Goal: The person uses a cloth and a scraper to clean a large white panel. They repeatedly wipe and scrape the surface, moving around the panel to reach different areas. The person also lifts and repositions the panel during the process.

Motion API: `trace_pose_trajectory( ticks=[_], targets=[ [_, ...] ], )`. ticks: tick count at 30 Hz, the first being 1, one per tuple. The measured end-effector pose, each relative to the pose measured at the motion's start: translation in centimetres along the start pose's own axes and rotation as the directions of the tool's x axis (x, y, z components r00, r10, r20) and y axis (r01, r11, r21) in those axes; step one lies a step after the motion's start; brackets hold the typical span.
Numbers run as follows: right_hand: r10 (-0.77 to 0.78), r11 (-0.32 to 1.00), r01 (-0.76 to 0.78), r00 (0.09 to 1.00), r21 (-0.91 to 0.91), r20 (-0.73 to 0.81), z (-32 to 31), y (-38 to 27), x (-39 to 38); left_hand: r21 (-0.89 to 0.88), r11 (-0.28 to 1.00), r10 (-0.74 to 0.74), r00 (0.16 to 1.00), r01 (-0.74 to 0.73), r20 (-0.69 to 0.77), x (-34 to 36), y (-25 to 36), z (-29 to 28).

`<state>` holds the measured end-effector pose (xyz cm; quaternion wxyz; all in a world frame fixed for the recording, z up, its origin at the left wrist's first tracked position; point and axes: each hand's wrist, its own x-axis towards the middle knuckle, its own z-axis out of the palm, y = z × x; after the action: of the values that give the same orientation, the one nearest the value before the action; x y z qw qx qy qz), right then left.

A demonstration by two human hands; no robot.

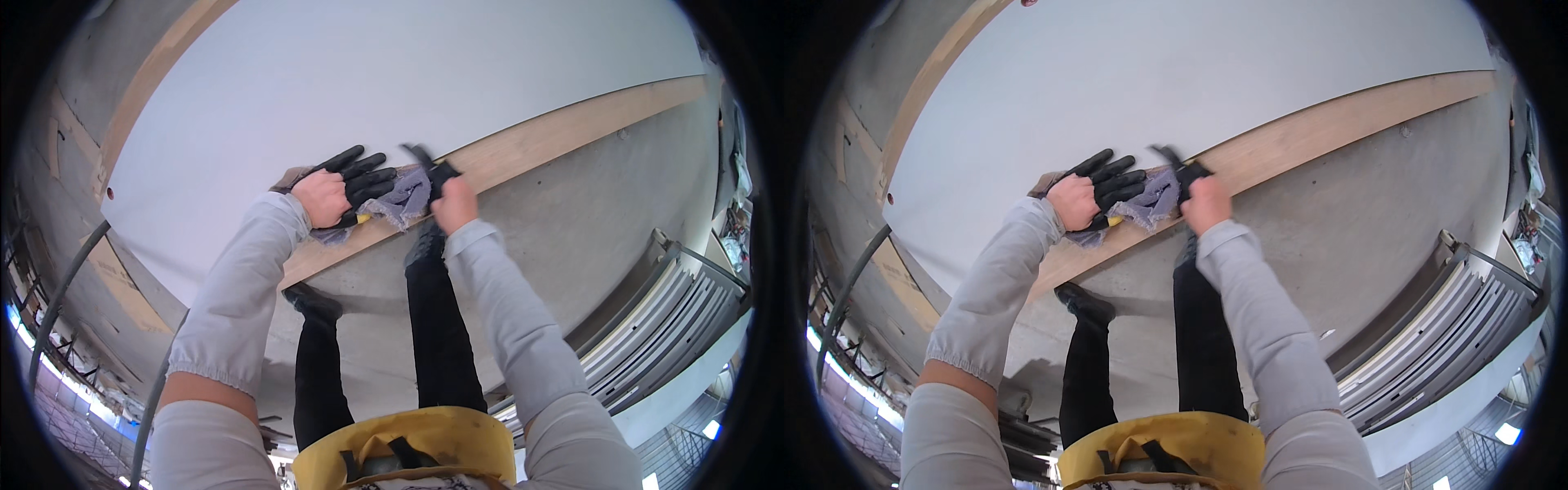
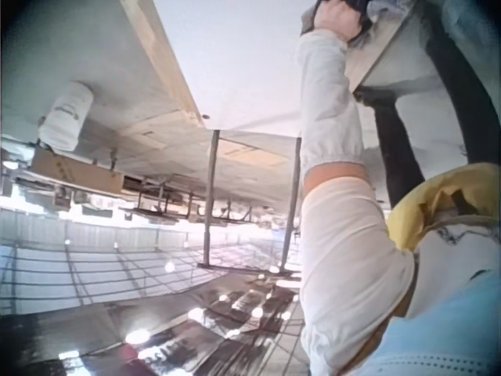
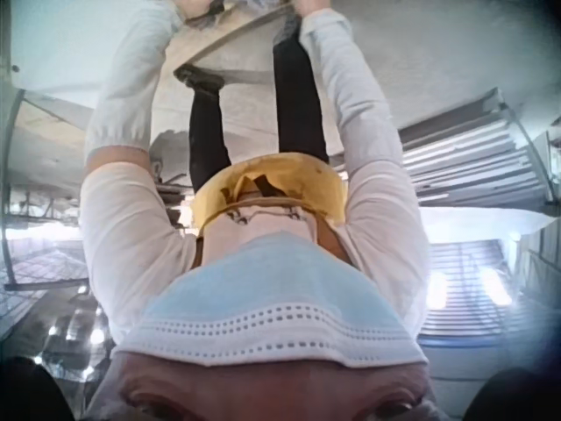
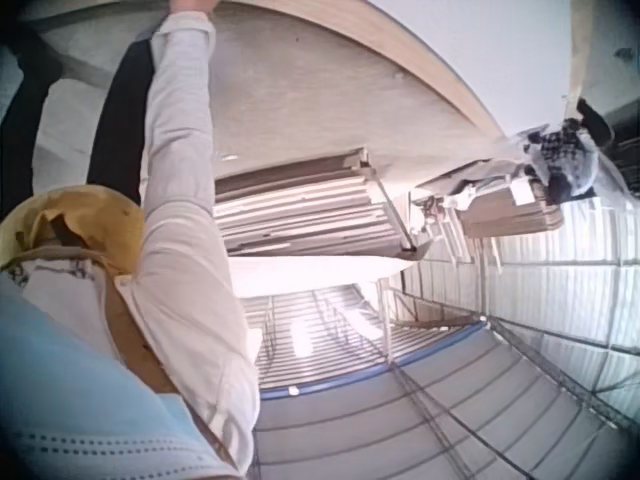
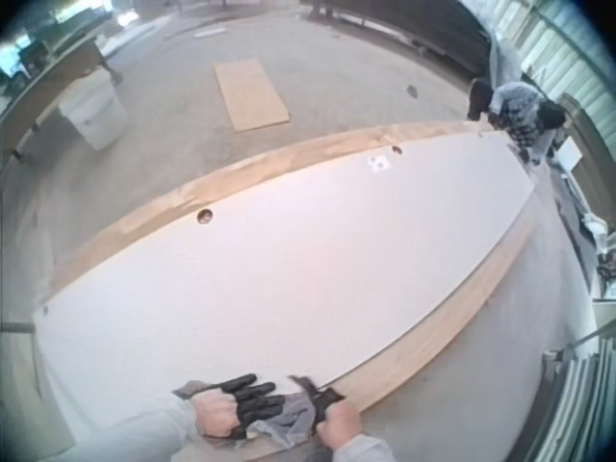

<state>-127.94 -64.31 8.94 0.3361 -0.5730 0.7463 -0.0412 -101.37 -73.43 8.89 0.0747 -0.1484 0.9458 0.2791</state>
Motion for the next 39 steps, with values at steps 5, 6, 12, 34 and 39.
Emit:
trace_pose_trajectory(
  ticks=[5, 6, 12, 34, 39],
  targets=[
    [0.257, 0.892, -0.157, 0.947, 0.424, -0.190, 0.8, 3.2, -0.1, 0.019, 0.998, -0.051, 0.995, 0.053, -0.088, -3.9, 2.0, 0.5],
    [0.252, 0.858, -0.096, 0.935, 0.505, -0.251, 0.0, 2.7, 0.2, 0.048, 0.993, -0.108, 0.991, 0.112, -0.082, -6.5, 2.6, 0.9],
    [0.034, 0.991, -0.010, 0.984, 0.136, -0.174, 3.6, -4.3, -3.0, 0.029, 0.930, -0.363, 0.927, 0.367, -0.100, -22.8, 5.8, 5.2],
    [-0.234, 0.963, 0.245, 0.967, 0.116, -0.102, 15.2, -16.7, -9.9, -0.999, 0.038, -0.706, -0.708, -0.010, -0.020, -35.1, 20.1, 15.5],
    [-0.320, 0.947, 0.316, 0.945, 0.063, 0.063, 23.3, -26.9, -15.5, -0.985, 0.119, -0.626, -0.780, -0.124, 0.023, -34.3, 24.2, 13.6]
  ],
)
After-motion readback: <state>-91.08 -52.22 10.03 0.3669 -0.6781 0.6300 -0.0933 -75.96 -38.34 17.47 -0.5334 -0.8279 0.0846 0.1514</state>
